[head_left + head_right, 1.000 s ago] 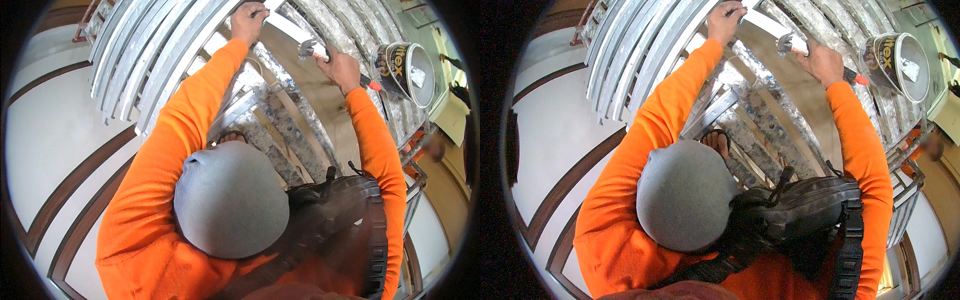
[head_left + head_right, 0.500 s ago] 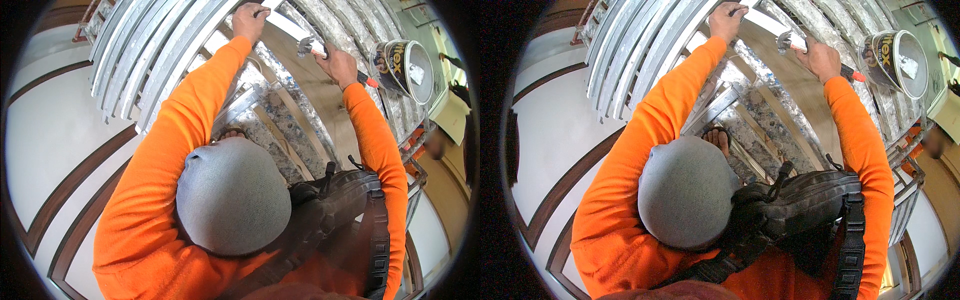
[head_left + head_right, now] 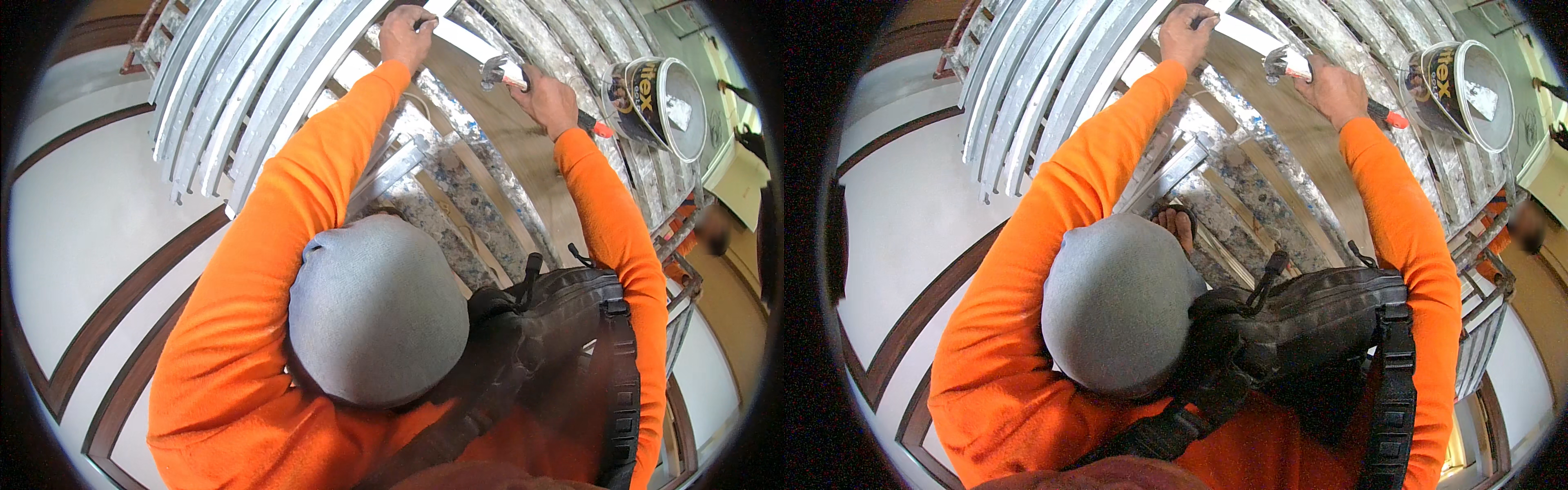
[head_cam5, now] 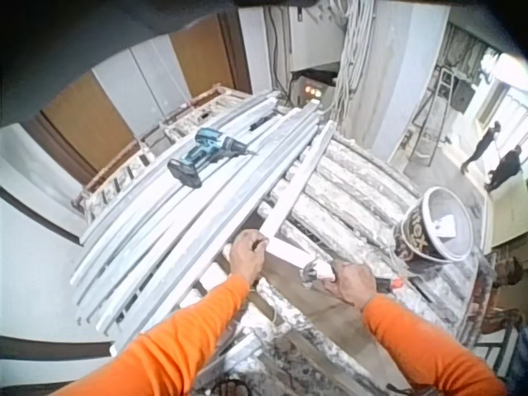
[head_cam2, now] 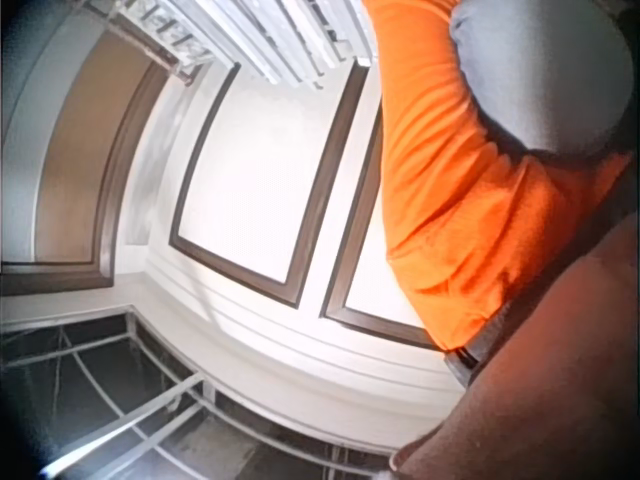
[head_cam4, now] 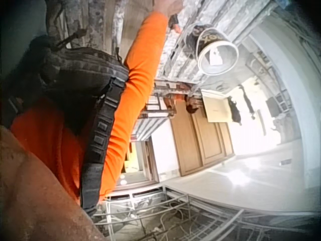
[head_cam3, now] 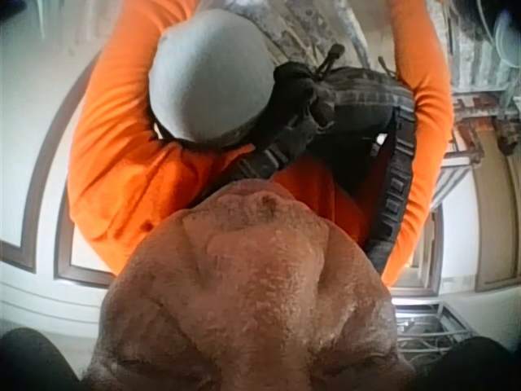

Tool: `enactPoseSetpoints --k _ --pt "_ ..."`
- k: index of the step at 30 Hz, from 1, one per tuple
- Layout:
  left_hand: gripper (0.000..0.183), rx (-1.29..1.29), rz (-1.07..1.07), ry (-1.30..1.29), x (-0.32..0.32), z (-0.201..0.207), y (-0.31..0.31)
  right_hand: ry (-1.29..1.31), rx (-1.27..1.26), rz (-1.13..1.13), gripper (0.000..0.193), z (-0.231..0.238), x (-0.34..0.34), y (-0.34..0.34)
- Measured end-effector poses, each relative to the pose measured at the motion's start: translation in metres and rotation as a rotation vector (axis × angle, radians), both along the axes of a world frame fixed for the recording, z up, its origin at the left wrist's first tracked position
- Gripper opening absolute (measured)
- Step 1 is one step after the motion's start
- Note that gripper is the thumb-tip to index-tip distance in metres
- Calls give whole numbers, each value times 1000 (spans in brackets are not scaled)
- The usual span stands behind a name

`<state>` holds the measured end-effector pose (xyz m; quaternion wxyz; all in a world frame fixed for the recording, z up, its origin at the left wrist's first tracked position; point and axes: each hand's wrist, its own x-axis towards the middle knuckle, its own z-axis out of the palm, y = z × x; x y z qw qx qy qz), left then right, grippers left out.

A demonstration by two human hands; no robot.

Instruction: The person uses a hammer to tap metal strips into place on a curved metal frame structure, then uses a cordless drill to fasten the strips with screws. The work is performed while standing on a ladder.

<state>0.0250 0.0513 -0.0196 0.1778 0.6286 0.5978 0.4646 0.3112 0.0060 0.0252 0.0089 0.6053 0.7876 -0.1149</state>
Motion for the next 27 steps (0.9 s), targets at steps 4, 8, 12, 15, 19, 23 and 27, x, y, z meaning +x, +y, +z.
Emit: enactPoseSetpoints --k 4,8,12,15,19,23,27 --pt "8 -14 24 85 0 1 -2 144 -37 -82 52 14 -12 -5" --pt "9 -1 33 73 -1 -2 -1 246 -53 -107 49 20 -17 -6" --pt "9 16 23 45 1 -1 -2 481 16 -135 41 33 -33 -8" --pt "9 0 28 41 0 1 -2 663 27 -160 39 41 -51 -10" --pt "9 15 36 55 2 0 -2 729 -20 -168 40 51 -68 1" --pt "9 -11 24 21 1 4 -2 935 -213 -258 43 59 -77 -1" --pt "9 -33 38 11 4 0 -3 796 -28 -196 42 51 -84 -7"
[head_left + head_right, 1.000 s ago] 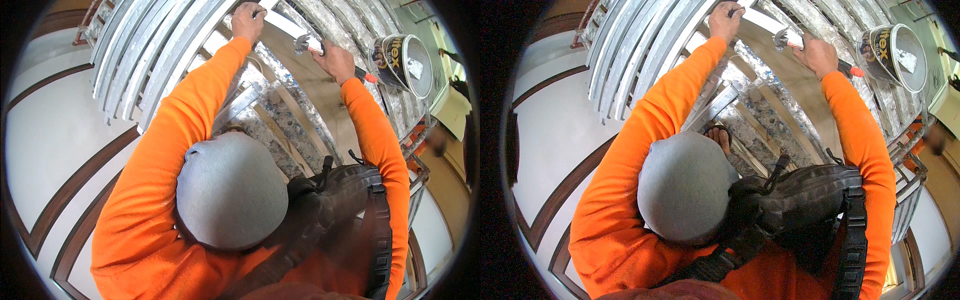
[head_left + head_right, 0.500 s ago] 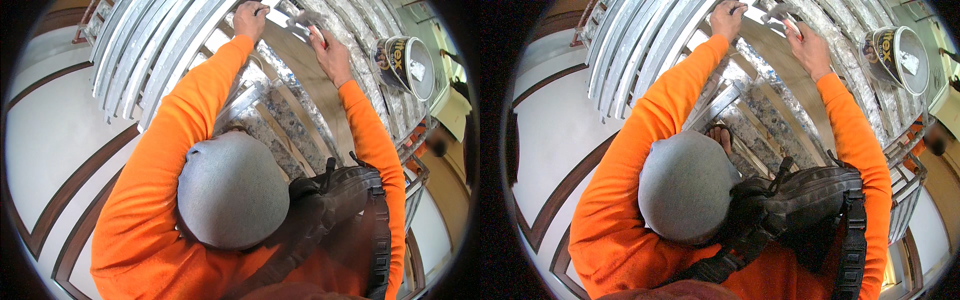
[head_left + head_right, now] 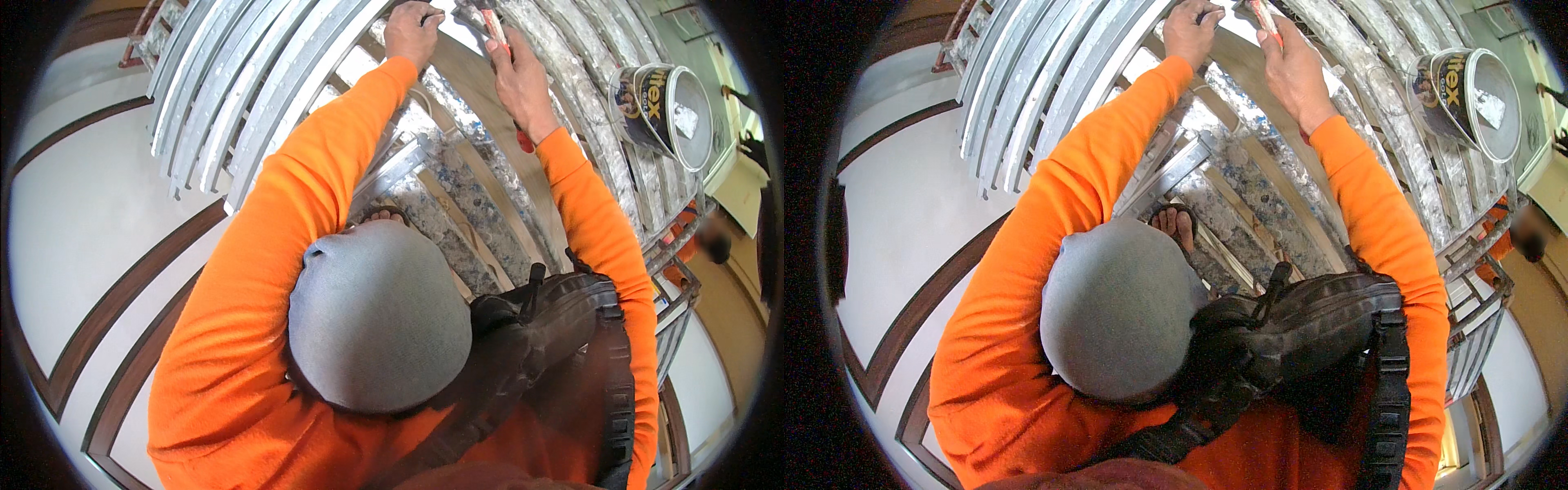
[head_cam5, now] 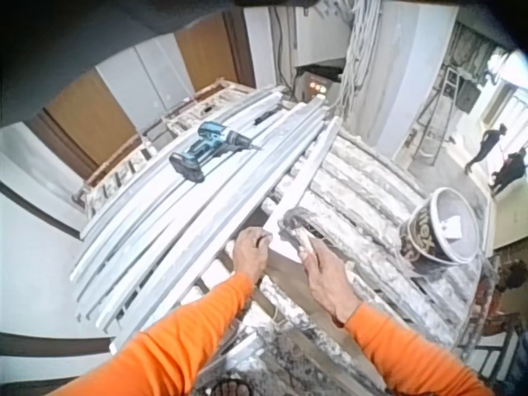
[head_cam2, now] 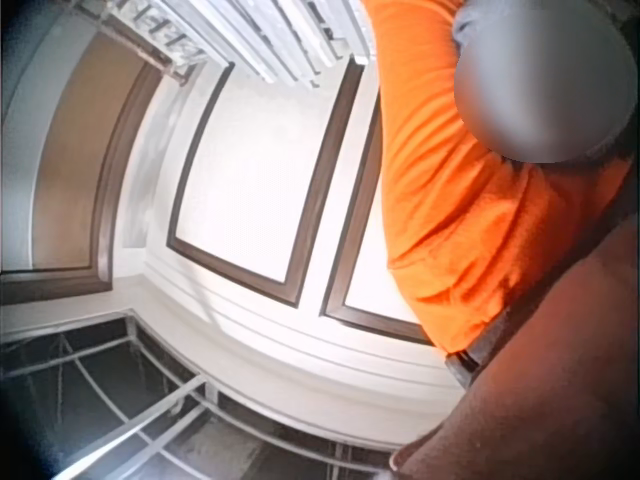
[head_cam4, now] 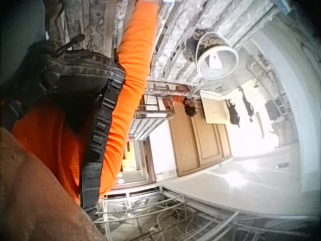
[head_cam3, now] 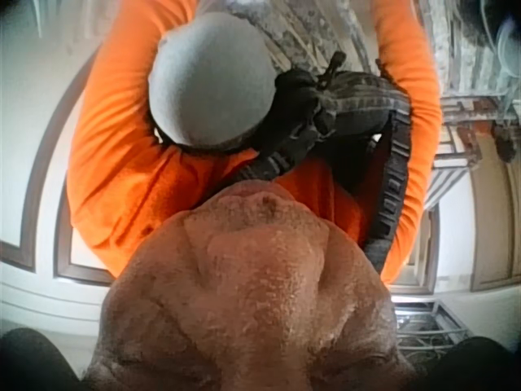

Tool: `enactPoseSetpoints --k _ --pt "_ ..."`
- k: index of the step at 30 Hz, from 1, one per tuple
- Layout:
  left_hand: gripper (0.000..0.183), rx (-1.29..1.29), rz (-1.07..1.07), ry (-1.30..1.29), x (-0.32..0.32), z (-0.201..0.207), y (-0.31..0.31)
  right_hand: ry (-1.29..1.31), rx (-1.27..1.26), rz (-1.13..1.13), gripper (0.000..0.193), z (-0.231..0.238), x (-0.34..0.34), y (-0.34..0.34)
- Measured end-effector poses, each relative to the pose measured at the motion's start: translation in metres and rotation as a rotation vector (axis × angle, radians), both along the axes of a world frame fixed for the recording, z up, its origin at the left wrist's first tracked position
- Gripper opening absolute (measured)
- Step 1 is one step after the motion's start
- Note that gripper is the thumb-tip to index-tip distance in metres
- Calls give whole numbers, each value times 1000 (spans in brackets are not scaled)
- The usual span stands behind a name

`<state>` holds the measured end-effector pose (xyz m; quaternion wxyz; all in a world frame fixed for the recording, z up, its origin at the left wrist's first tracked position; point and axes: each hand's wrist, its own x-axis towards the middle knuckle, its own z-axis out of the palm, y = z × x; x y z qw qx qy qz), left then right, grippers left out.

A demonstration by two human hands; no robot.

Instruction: The person uses a hammer to tap metal strips into place on a curved metal frame structure, then uses a cordless drill to fasten the strips with screws. The work is performed while standing on a ladder.

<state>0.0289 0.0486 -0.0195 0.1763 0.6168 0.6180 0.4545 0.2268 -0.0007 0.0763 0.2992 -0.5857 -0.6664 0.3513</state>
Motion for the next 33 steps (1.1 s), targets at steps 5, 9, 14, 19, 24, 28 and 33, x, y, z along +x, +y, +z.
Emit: enactPoseSetpoints --k 5,9,14,19,24,28,33 --pt "9 28 1 53 -1 1 1 -29 -85 25 39 12 -7 1" --pt "9 13 -2 34 0 4 -1 -27 -52 9 38 6 -11 -1" --pt "10 3 -3 33 0 3 0 -48 1 66 38 -13 -10 1" --pt "9 31 -16 76 -1 -2 3 -79 -75 108 37 -15 -8 6" --pt "14 8 9 72 1 -4 3 -124 -57 145 36 -10 -9 7" --pt "20 55 26 109 -2 -11 3 -158 -103 154 37 -5 -11 6" --pt "17 52 1 97 -1 -9 3 -187 -54 124 40 -12 -8 8"
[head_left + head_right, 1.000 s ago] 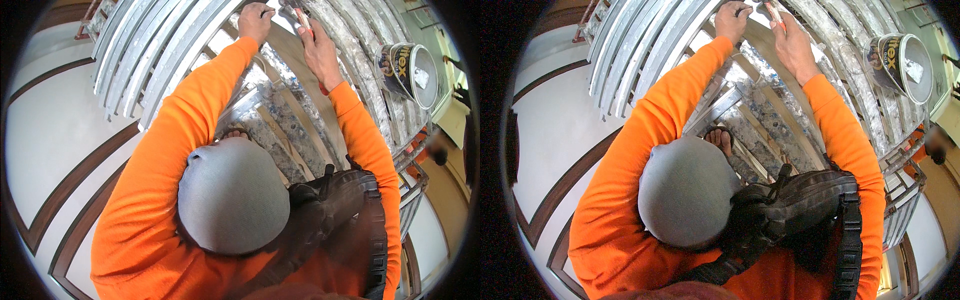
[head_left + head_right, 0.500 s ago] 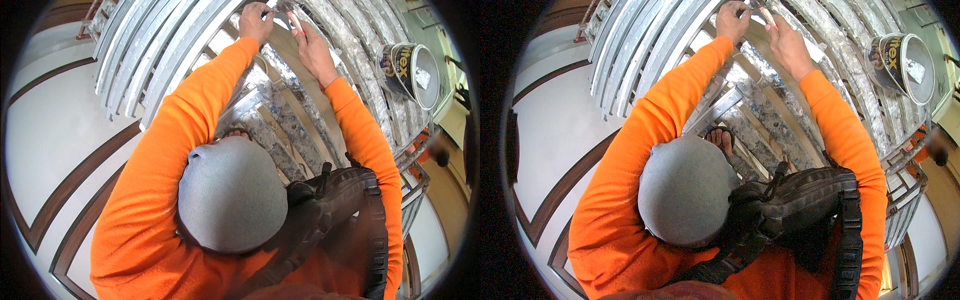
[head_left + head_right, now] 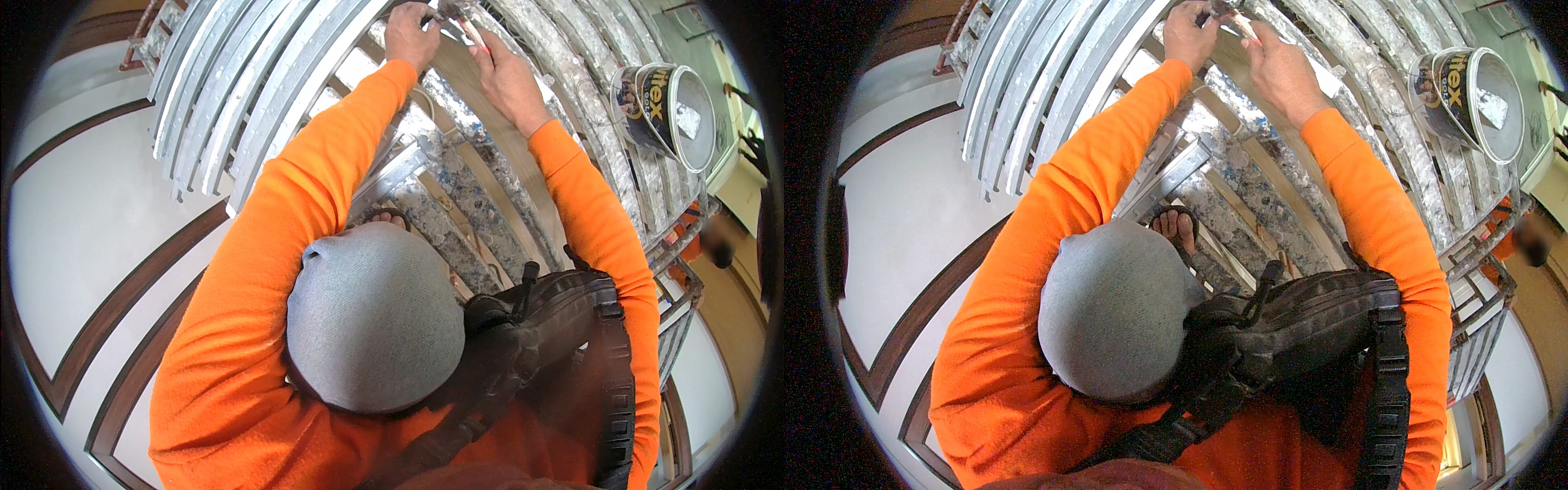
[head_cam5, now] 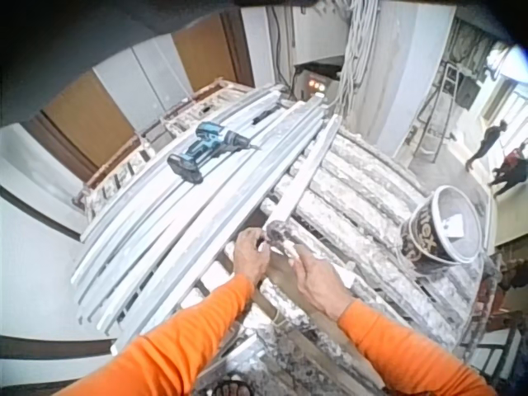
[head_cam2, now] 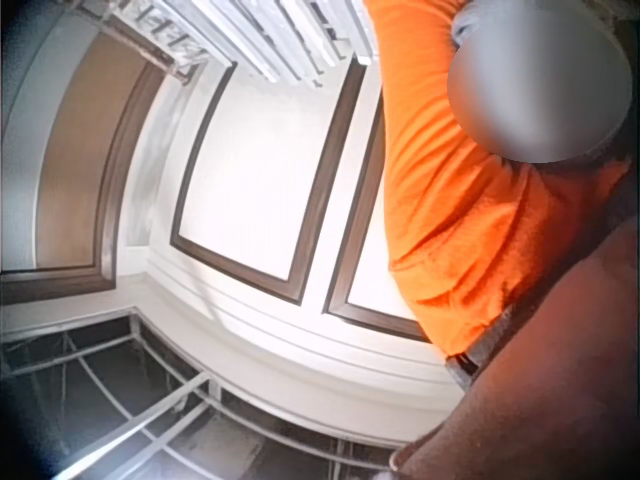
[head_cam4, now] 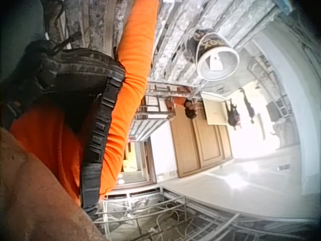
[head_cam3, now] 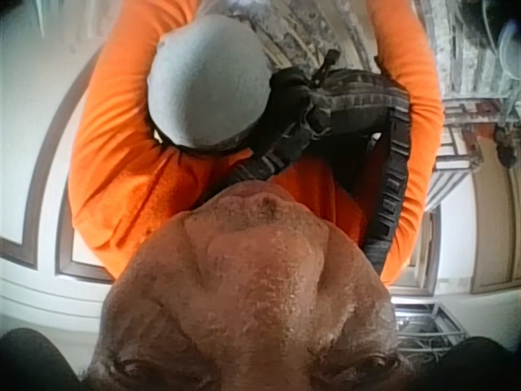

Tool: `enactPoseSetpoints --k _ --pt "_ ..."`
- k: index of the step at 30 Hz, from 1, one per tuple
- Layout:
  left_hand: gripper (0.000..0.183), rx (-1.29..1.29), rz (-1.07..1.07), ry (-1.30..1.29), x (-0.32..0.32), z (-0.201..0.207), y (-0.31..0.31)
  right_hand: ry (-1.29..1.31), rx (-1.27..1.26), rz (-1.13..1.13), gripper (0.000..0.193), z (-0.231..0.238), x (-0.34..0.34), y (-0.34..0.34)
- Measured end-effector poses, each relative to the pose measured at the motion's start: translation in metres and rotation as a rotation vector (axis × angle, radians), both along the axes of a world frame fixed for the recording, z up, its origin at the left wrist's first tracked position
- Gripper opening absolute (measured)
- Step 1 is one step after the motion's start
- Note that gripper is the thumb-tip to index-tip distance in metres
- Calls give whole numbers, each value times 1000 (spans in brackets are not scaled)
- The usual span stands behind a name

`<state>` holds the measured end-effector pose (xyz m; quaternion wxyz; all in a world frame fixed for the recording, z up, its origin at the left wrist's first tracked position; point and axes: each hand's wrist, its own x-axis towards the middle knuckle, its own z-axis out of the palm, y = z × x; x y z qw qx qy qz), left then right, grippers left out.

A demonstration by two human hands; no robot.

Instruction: The person uses a hammer to tap metal strips into place on a curved metal frame structure, then uses a cordless drill to fasten the strips with screws. The work is performed while standing on a ladder.

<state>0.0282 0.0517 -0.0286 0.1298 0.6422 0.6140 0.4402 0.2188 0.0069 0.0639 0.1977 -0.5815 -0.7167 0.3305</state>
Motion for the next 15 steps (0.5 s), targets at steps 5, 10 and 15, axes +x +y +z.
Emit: enactPoseSetpoints --k 5,10,15 --pt "12 -15 0 17 -2 -1 1 -123 55 -124 55 -12 20 3" --pt "13 7 12 -1 -2 0 0 -282 45 -116 57 -29 32 7" --pt "15 -84 75 -117 0 7 0 -324 17 -67 47 -40 34 6"
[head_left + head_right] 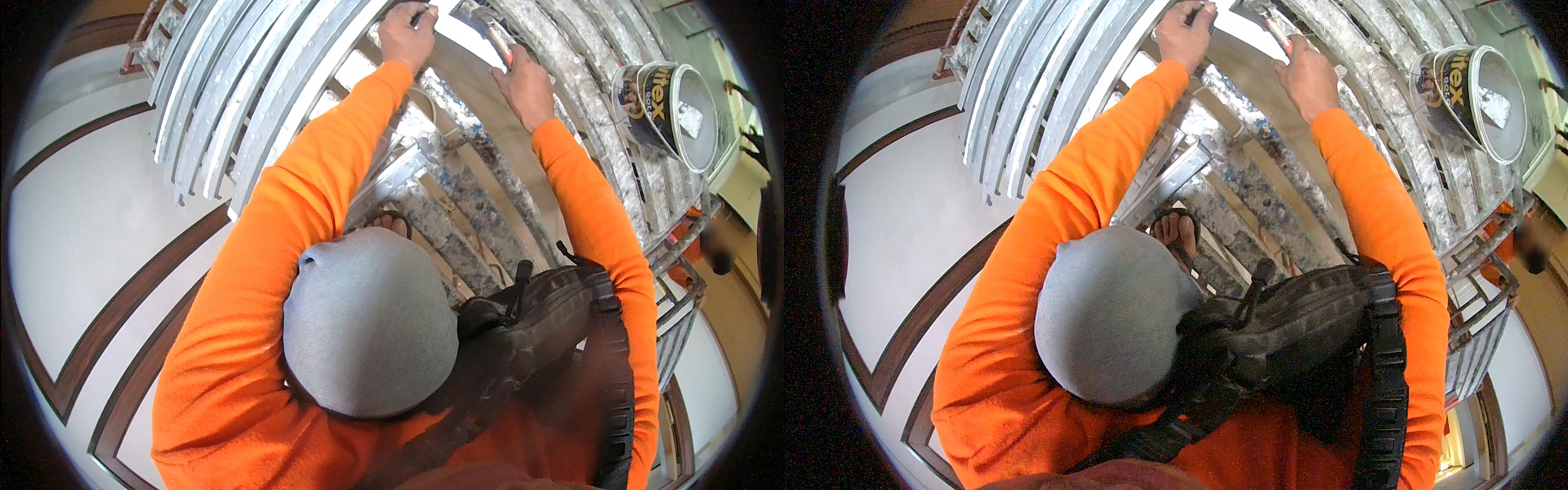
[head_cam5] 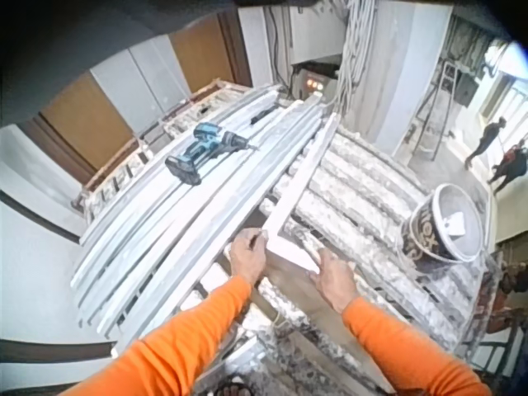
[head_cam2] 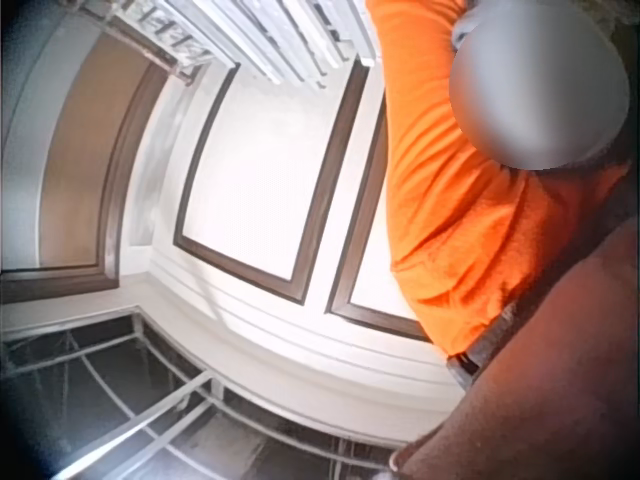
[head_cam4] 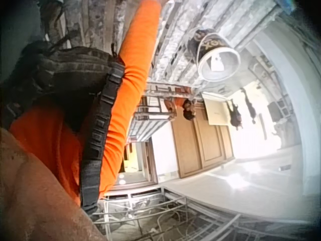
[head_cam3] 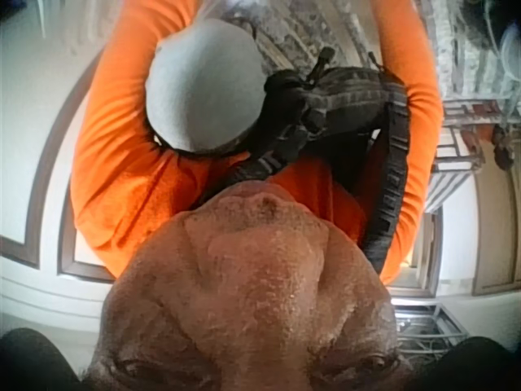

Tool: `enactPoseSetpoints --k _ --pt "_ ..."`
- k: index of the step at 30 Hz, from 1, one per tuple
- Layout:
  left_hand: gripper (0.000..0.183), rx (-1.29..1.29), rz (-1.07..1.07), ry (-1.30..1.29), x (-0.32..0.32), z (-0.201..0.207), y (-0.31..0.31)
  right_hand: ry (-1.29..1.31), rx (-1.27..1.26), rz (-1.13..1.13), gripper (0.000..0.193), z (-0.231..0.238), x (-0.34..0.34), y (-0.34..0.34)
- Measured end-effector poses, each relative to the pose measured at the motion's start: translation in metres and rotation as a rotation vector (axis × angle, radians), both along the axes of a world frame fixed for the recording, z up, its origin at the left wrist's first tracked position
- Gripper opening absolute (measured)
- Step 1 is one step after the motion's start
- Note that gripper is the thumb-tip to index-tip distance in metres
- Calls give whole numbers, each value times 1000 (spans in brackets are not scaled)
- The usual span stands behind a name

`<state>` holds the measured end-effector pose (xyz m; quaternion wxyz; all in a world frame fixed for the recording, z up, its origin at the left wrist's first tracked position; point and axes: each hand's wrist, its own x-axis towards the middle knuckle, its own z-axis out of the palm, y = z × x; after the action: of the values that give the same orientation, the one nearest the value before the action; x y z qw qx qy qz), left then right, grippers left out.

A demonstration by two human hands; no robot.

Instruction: The person uses a hammer to tap metal strips into place on a curved metal frame structure, then uses a cordless drill to fasten the strips with screws. The work is performed while standing on a ladder.

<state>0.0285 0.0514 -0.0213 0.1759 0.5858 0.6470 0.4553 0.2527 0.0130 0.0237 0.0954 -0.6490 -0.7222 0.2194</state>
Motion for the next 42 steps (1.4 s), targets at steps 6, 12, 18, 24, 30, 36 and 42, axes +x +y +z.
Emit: enactPoseSetpoints --k 6,12,18,24,30,36,42 --pt "14 52 44 -84 -4 2 0 2 45 52 40 4 -4 2" --pt "15 -100 54 -180 6 16 -3 -21 30 72 39 1 4 5" --pt "15 15 -26 -26 -5 0 0 6 28 53 41 0 0 7" --pt "20 -47 -28 -136 -3 -2 0 6 28 61 44 -2 2 8" --pt "18 -47 -36 -68 -6 -4 0 2 27 80 46 -3 2 10" --pt "17 27 -79 -72 -6 -2 0 41 71 100 50 -12 6 11" --pt "16 18 -75 -64 -5 -1 0 57 43 81 51 -8 4 11"
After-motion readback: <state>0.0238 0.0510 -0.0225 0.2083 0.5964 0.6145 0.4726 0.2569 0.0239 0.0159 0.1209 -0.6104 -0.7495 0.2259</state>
